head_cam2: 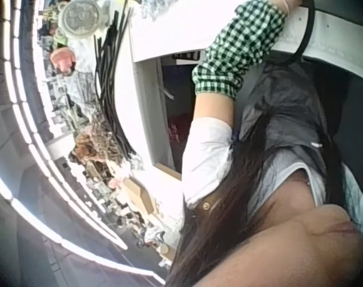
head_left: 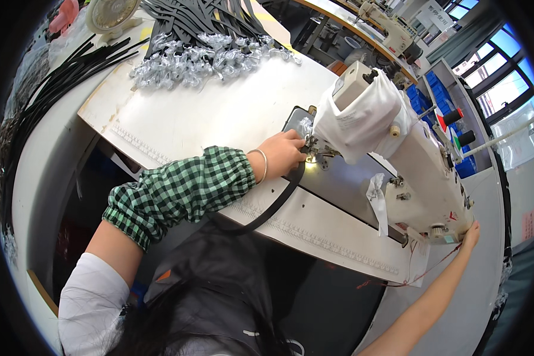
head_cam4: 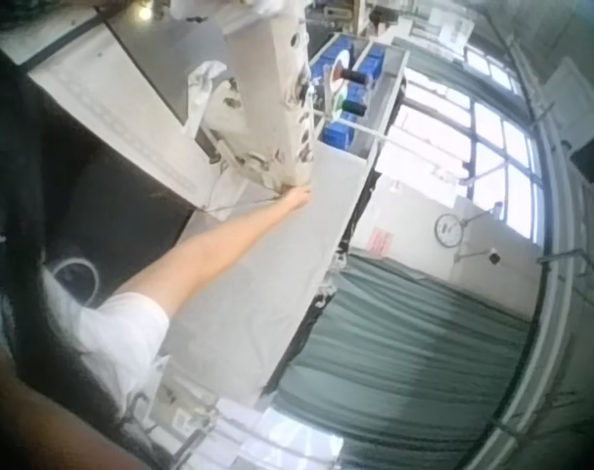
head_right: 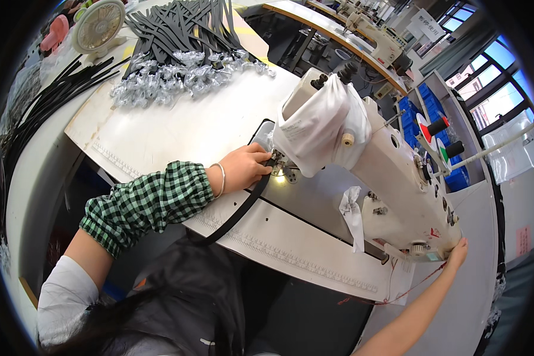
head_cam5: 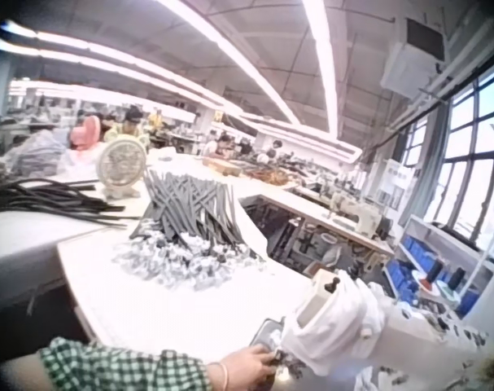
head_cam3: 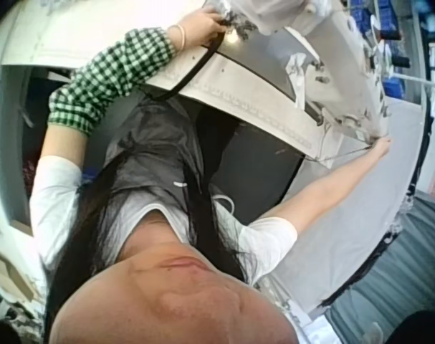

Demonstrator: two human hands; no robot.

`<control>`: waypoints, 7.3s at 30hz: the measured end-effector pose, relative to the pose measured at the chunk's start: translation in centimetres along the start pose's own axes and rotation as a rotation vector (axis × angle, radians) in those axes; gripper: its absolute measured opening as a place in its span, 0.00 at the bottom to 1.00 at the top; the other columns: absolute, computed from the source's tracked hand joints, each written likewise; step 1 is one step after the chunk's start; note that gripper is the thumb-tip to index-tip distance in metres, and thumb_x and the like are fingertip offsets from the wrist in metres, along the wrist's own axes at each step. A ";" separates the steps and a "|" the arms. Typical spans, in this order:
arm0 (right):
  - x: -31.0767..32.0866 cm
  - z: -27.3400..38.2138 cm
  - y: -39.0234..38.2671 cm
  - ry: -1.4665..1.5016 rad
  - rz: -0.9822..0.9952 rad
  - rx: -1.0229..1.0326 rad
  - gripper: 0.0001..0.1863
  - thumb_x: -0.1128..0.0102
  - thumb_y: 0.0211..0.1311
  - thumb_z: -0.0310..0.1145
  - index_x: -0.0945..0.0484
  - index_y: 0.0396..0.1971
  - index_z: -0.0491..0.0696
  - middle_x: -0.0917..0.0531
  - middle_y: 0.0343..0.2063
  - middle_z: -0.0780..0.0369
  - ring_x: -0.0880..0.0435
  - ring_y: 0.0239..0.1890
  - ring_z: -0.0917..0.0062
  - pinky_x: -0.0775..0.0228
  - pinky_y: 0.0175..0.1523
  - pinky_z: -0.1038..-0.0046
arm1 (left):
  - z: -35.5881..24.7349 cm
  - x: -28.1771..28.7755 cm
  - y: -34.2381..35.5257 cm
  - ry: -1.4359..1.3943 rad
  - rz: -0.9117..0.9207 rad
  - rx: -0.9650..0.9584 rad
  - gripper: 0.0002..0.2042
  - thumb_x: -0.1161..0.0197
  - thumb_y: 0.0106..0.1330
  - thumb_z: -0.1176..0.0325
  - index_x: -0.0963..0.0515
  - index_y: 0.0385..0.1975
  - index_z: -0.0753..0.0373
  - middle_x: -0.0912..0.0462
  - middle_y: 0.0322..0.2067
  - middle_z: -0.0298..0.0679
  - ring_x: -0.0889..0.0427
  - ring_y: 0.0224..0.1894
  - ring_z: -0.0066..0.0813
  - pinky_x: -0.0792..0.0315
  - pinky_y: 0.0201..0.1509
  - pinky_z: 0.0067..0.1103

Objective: The person stitches long leather or fabric straps using an industrial sewing machine.

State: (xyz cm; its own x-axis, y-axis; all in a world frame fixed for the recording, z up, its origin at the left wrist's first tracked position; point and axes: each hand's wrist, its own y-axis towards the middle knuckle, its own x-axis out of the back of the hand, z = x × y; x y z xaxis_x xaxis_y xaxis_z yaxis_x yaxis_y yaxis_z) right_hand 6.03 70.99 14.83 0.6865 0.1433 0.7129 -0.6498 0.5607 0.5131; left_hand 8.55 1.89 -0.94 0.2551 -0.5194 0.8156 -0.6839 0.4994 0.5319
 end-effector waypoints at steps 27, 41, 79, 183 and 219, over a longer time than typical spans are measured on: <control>-0.1 -2.4 -2.9 0.269 -0.052 -0.191 0.27 0.64 0.64 0.51 0.29 0.45 0.41 0.22 0.37 0.58 0.23 0.36 0.72 0.31 0.39 0.74 | 0.4 -0.6 0.3 -0.035 -0.024 0.003 0.13 0.39 0.44 0.74 0.20 0.32 0.60 0.25 0.43 0.43 0.30 0.47 0.37 0.31 0.49 0.24; -3.9 -1.0 -10.1 0.585 -0.199 -0.153 0.26 0.66 0.66 0.49 0.30 0.45 0.40 0.23 0.39 0.54 0.24 0.42 0.68 0.30 0.44 0.70 | -0.1 0.1 0.5 -0.042 0.010 0.006 0.14 0.37 0.43 0.73 0.19 0.34 0.58 0.25 0.42 0.42 0.30 0.47 0.38 0.32 0.50 0.25; -4.9 22.1 -31.6 0.458 -0.094 0.517 0.09 0.52 0.58 0.23 0.23 0.35 0.40 0.22 0.28 0.61 0.26 0.28 0.76 0.33 0.35 0.75 | 0.7 1.4 -0.7 -0.054 0.059 -0.201 0.09 0.37 0.46 0.72 0.20 0.30 0.61 0.24 0.29 0.32 0.27 0.36 0.29 0.30 0.38 0.22; -10.0 32.8 -42.6 0.635 0.590 1.291 0.09 0.39 0.45 0.27 0.24 0.30 0.47 0.21 0.36 0.61 0.25 0.30 0.67 0.31 0.33 0.70 | 10.7 17.1 -4.5 -1.096 -0.591 0.613 0.20 0.41 0.53 0.80 0.30 0.48 0.70 0.21 0.39 0.42 0.21 0.34 0.25 0.26 0.40 0.20; -10.5 33.3 -43.0 0.656 0.606 1.269 0.08 0.41 0.48 0.27 0.24 0.31 0.45 0.21 0.36 0.61 0.21 0.32 0.67 0.29 0.36 0.70 | 3.1 15.4 -9.4 -0.348 0.151 0.029 0.09 0.41 0.58 0.70 0.23 0.38 0.61 0.21 0.36 0.37 0.24 0.40 0.30 0.28 0.42 0.24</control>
State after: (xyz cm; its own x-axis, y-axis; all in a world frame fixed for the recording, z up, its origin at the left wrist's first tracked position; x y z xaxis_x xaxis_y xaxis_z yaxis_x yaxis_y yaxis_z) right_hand 15.92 18.18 1.21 0.0252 0.5949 0.8034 -0.4810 -0.6973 0.5314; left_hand 16.78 -13.02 5.91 -0.0937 -0.6486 0.7553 -0.7162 0.5709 0.4014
